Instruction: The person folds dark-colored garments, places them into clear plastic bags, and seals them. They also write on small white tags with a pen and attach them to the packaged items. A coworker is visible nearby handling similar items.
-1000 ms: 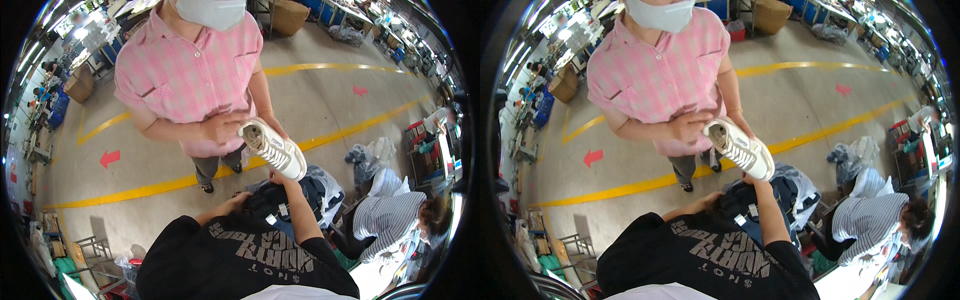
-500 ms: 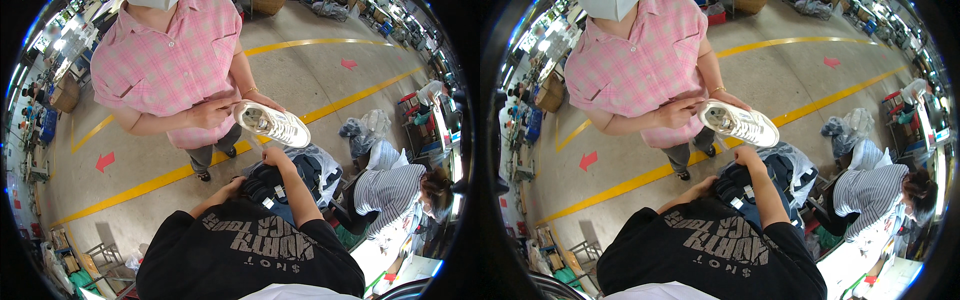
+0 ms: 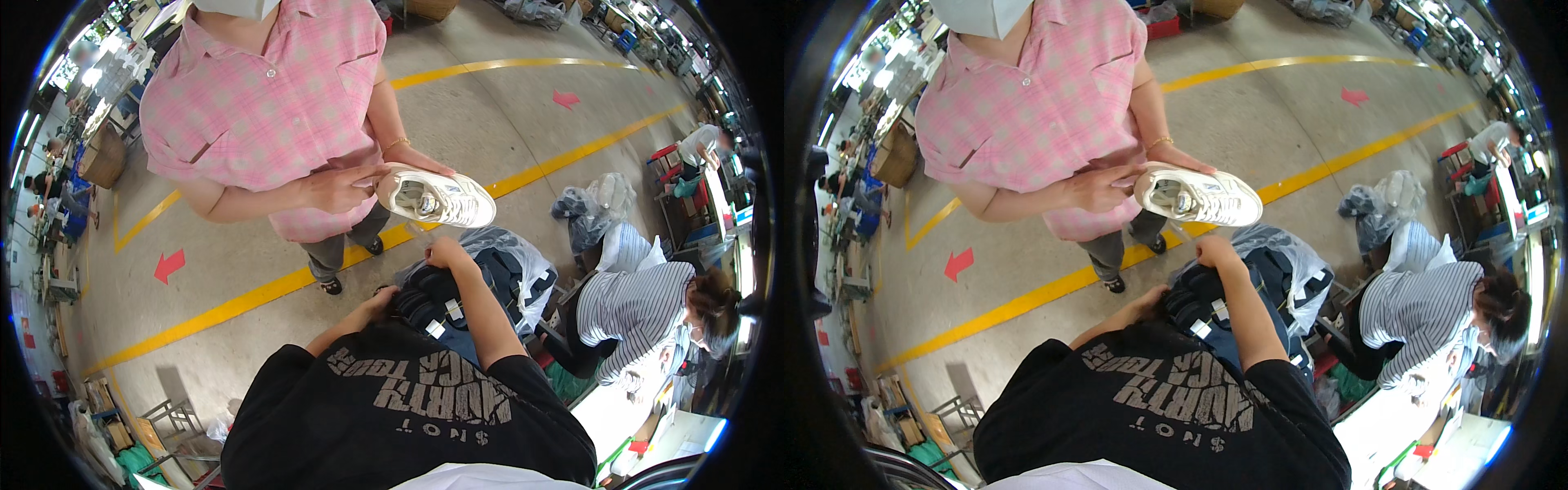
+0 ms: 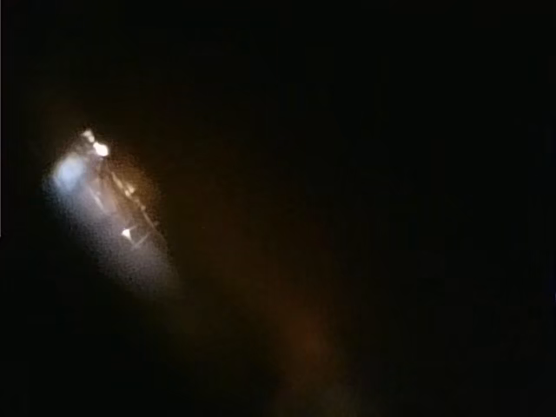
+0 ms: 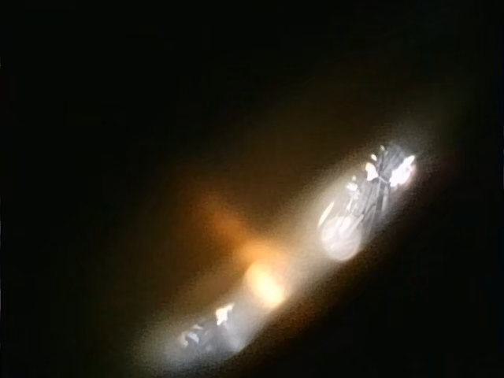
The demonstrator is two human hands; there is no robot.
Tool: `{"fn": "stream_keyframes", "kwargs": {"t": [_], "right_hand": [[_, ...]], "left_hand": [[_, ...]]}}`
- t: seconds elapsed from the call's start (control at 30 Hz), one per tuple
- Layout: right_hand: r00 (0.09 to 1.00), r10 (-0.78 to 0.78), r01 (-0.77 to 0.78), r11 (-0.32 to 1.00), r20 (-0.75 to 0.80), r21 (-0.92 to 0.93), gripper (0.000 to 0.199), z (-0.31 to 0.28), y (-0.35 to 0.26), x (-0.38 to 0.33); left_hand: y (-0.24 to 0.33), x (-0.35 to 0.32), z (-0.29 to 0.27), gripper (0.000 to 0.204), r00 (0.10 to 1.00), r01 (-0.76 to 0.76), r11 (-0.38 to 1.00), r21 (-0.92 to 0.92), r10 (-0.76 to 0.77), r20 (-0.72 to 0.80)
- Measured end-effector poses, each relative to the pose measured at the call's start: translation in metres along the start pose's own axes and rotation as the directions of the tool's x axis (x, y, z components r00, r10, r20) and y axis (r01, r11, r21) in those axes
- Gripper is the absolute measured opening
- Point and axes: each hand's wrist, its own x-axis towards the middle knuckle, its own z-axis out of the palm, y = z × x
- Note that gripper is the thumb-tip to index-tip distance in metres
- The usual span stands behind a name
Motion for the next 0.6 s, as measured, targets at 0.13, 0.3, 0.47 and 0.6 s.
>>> {"fn": "stream_keyframes", "kwargs": {"t": [0.13,0.3,0.47,0.6], "right_hand": [[0.997,0.043,-0.044,0.999,-0.067,-0.019,0.019,-0.005,-0.010,-0.007],[0.998,0.066,-0.066,0.998,-0.011,0.010,0.019,-0.013,-0.012,-0.010],[0.999,0.046,-0.046,0.999,-0.029,0.018,0.021,-0.004,-0.011,-0.006],[0.997,0.049,-0.046,0.997,-0.059,0.055,0.021,0.016,0.008,0.010]], "left_hand": [[-0.003,0.004,-0.007,0.034,0.998,-0.060,0.998,0.010,0.060,-0.007],[-0.003,0.015,-0.016,0.033,0.998,-0.064,0.998,0.018,0.064,0.007],[-0.010,0.019,-0.024,0.035,0.997,-0.069,0.997,0.016,0.069,-0.020],[-0.010,0.019,-0.020,0.034,0.998,-0.065,0.998,0.012,0.066,-0.024]]}}
